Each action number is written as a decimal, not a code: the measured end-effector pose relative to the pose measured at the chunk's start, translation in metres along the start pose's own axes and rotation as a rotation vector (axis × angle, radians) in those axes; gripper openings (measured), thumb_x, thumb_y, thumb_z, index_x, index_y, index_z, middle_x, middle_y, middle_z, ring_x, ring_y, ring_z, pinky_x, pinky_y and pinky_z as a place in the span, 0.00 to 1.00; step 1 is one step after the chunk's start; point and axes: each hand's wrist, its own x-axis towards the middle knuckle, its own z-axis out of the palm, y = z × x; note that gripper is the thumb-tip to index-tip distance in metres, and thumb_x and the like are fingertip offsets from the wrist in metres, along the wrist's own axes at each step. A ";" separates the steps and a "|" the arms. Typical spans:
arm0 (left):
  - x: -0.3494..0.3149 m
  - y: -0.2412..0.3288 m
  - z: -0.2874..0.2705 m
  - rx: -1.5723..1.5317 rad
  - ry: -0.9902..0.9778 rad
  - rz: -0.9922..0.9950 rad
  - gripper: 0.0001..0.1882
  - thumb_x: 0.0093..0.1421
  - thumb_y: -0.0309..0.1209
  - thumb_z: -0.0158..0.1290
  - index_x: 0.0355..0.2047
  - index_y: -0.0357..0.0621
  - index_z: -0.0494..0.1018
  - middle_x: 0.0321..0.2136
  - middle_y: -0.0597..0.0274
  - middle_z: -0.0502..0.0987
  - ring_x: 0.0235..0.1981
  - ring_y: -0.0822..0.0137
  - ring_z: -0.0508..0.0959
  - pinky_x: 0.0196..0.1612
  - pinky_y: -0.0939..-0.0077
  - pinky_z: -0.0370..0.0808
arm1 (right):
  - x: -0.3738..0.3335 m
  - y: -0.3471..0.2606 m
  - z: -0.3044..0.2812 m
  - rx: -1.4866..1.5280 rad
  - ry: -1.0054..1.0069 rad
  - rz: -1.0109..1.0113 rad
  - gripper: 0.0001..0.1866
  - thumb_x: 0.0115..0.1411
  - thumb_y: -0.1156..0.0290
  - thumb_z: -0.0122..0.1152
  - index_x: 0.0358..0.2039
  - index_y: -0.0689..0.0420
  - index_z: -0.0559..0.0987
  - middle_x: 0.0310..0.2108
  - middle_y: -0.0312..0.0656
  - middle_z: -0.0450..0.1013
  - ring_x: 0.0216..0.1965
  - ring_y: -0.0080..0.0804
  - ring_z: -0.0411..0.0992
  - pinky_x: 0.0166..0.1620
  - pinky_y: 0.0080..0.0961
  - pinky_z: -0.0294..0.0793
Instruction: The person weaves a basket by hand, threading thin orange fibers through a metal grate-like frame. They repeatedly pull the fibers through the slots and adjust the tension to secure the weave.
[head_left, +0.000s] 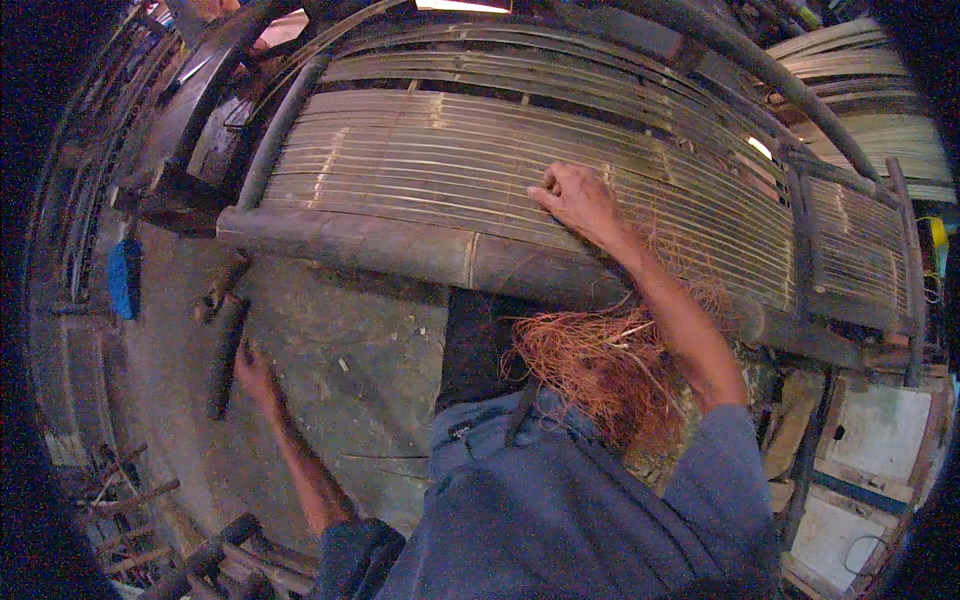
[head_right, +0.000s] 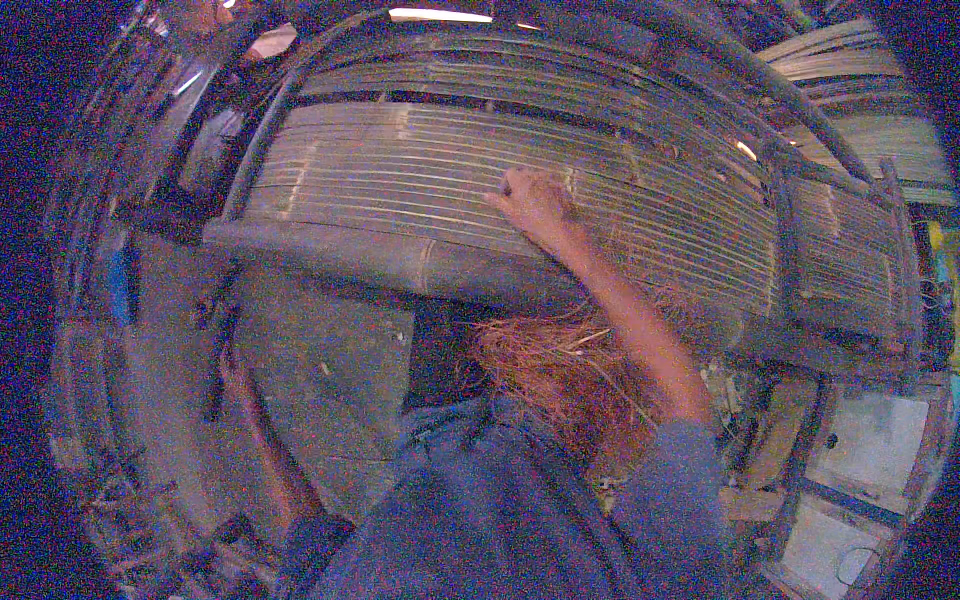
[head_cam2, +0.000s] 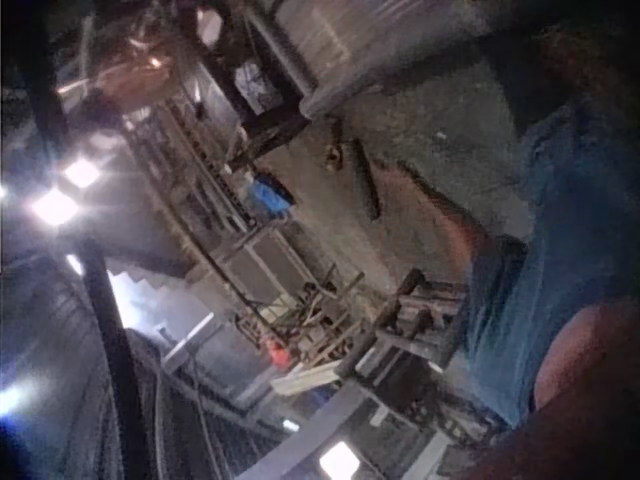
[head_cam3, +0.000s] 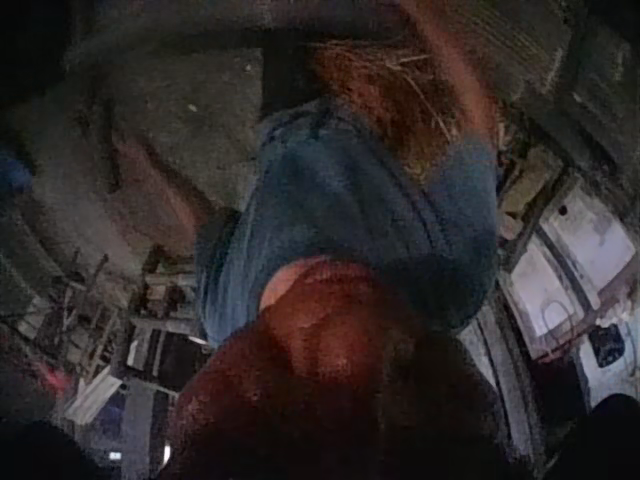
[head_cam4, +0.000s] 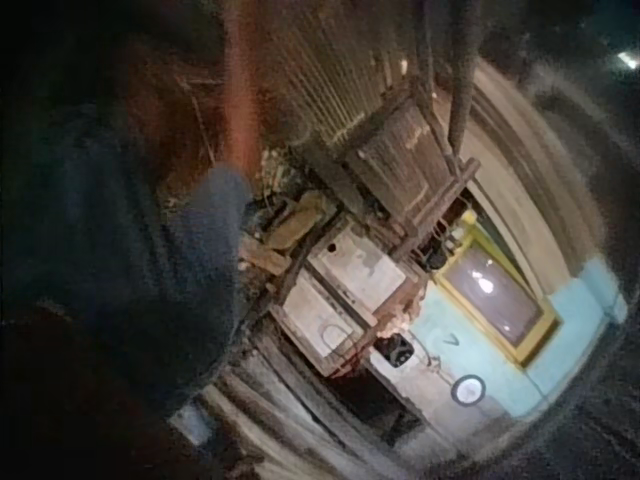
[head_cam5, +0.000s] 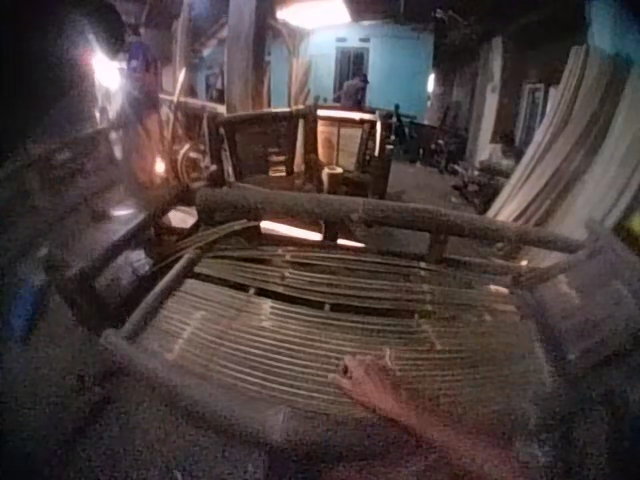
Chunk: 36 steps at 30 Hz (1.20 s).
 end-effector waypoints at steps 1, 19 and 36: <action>-0.008 0.056 0.027 -0.019 -0.025 0.024 0.21 0.63 0.36 0.51 0.50 0.33 0.69 0.48 0.53 0.72 0.48 0.60 0.72 0.53 0.68 0.67 | 0.000 0.002 -0.001 0.011 0.045 0.020 0.15 0.59 0.59 0.58 0.31 0.60 0.76 0.28 0.45 0.74 0.30 0.42 0.72 0.36 0.36 0.72; -0.035 0.483 0.038 -0.719 -0.495 1.054 0.17 0.65 0.34 0.46 0.50 0.37 0.69 0.40 0.59 0.77 0.36 0.69 0.77 0.41 0.76 0.73 | -0.017 -0.118 -0.195 0.870 -0.153 -0.310 0.17 0.63 0.56 0.54 0.39 0.58 0.77 0.32 0.41 0.74 0.37 0.29 0.72 0.43 0.28 0.72; 0.141 0.342 -0.013 -0.211 -0.448 0.223 0.14 0.64 0.36 0.47 0.39 0.38 0.75 0.32 0.61 0.79 0.33 0.67 0.77 0.40 0.74 0.72 | -0.155 -0.050 -0.262 0.448 0.046 0.272 0.13 0.64 0.63 0.54 0.35 0.62 0.77 0.30 0.34 0.75 0.33 0.21 0.72 0.39 0.20 0.71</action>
